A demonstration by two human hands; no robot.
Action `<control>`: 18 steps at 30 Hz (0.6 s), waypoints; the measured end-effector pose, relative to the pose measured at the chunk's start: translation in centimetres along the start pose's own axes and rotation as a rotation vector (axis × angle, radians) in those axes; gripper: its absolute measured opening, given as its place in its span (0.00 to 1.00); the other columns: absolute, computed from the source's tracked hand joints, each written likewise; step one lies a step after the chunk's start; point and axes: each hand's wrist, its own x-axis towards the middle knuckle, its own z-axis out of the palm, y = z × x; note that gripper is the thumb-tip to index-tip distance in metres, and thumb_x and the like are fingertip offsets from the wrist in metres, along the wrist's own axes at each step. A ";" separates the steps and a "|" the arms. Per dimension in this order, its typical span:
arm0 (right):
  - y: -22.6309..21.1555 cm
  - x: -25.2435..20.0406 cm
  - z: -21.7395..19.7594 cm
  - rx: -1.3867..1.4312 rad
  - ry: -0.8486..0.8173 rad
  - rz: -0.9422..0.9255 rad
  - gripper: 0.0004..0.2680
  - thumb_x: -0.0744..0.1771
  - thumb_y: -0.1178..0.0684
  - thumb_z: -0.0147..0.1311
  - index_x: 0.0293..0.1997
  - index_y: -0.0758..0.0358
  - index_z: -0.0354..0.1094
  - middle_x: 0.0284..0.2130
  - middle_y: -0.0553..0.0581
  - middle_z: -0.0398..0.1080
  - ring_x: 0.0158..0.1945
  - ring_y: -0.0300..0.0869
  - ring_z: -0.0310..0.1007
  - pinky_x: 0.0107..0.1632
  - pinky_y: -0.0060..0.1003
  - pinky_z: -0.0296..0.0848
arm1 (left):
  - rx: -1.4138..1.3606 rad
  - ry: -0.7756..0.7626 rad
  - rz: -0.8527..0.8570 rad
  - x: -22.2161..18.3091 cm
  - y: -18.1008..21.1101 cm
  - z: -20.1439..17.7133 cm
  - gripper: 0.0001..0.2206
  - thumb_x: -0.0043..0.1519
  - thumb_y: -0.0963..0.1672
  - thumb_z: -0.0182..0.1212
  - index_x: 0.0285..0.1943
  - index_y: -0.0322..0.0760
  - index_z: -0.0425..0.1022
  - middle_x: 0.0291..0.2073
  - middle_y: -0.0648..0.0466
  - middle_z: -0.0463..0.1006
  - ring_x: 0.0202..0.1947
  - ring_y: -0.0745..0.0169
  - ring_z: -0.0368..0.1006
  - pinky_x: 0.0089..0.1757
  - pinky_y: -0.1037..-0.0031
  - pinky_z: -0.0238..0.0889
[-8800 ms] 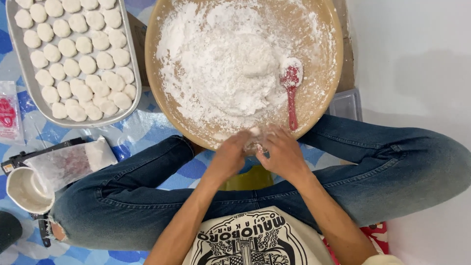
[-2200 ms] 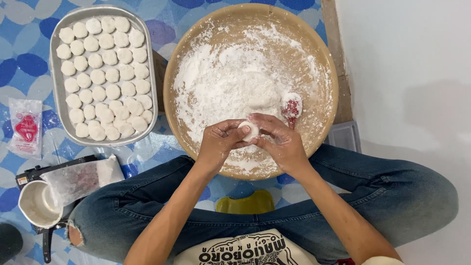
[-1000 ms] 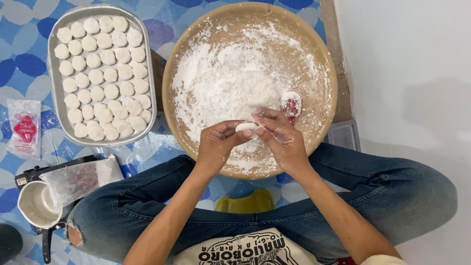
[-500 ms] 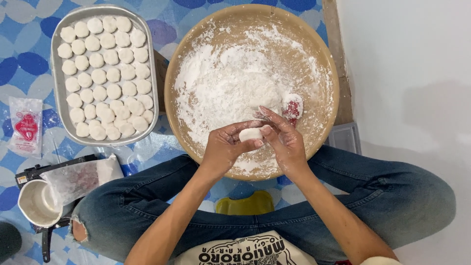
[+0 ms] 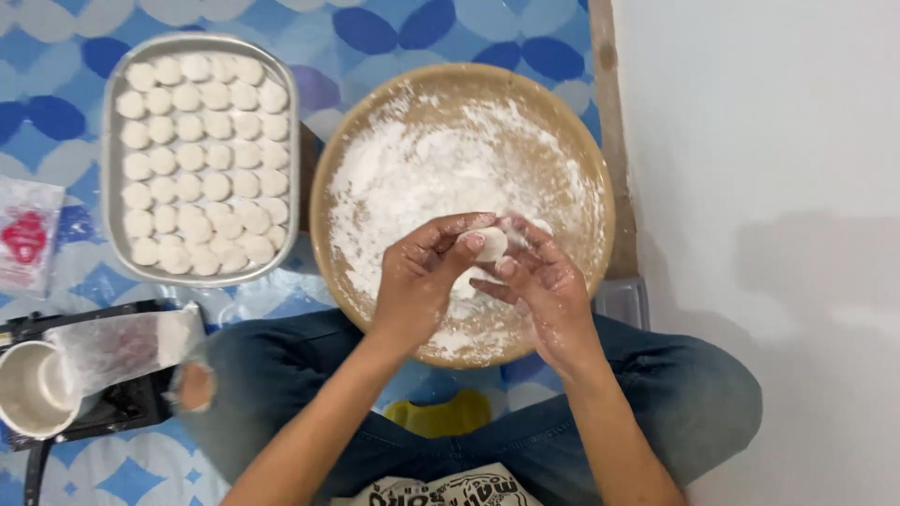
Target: Forming small dough balls by hand and placing them on a tray
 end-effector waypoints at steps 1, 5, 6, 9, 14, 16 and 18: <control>0.4 0.3 -0.1 -0.021 0.004 0.031 0.19 0.63 0.60 0.62 0.60 0.66 0.66 0.46 0.66 0.76 0.49 0.57 0.79 0.49 0.59 0.81 | 0.012 0.035 0.055 -0.1 0.3 0.3 0.11 0.61 0.39 0.65 0.52 0.25 0.80 0.38 0.42 0.85 0.41 0.62 0.80 0.46 0.69 0.76; 0.4 1.1 0.2 -0.103 0.079 -0.043 0.12 0.62 0.63 0.63 0.49 0.75 0.71 0.39 0.73 0.78 0.42 0.60 0.82 0.43 0.56 0.83 | 0.118 0.084 0.217 -1.1 1.6 1.0 0.12 0.65 0.38 0.59 0.57 0.26 0.77 0.47 0.40 0.83 0.49 0.60 0.76 0.53 0.64 0.71; -0.5 1.2 0.9 -0.096 0.070 -0.057 0.12 0.62 0.63 0.63 0.49 0.75 0.71 0.39 0.73 0.78 0.42 0.60 0.82 0.43 0.56 0.83 | 0.124 0.079 0.233 -0.9 2.2 0.7 0.12 0.65 0.38 0.59 0.57 0.26 0.77 0.47 0.40 0.83 0.49 0.60 0.76 0.53 0.64 0.71; -2.7 0.6 2.3 -0.144 0.128 -0.134 0.10 0.62 0.62 0.65 0.44 0.75 0.74 0.35 0.71 0.78 0.39 0.56 0.83 0.40 0.52 0.84 | 0.210 -0.021 0.141 -0.1 3.6 -0.1 0.15 0.63 0.36 0.61 0.59 0.25 0.76 0.48 0.35 0.82 0.49 0.50 0.79 0.51 0.61 0.72; -5.0 1.3 3.8 -0.226 0.122 -0.142 0.10 0.63 0.59 0.65 0.44 0.76 0.75 0.34 0.69 0.78 0.35 0.47 0.79 0.41 0.46 0.83 | 0.207 -0.116 -0.125 3.7 3.8 -1.7 0.20 0.53 0.37 0.73 0.56 0.27 0.78 0.40 0.40 0.84 0.39 0.58 0.81 0.44 0.68 0.78; -5.1 1.8 3.2 -0.262 0.087 -0.147 0.11 0.61 0.61 0.67 0.45 0.75 0.76 0.34 0.67 0.77 0.35 0.46 0.80 0.41 0.44 0.84 | 0.151 -0.091 -0.163 4.1 3.0 -1.9 0.17 0.56 0.38 0.71 0.54 0.26 0.78 0.39 0.40 0.84 0.38 0.57 0.82 0.43 0.67 0.78; -4.9 1.5 2.9 -0.296 0.051 -0.127 0.14 0.58 0.63 0.70 0.45 0.73 0.76 0.33 0.64 0.77 0.35 0.44 0.80 0.40 0.43 0.84 | 0.097 -0.051 -0.219 3.7 2.0 -2.3 0.14 0.59 0.39 0.69 0.52 0.26 0.79 0.37 0.41 0.84 0.37 0.56 0.82 0.42 0.66 0.78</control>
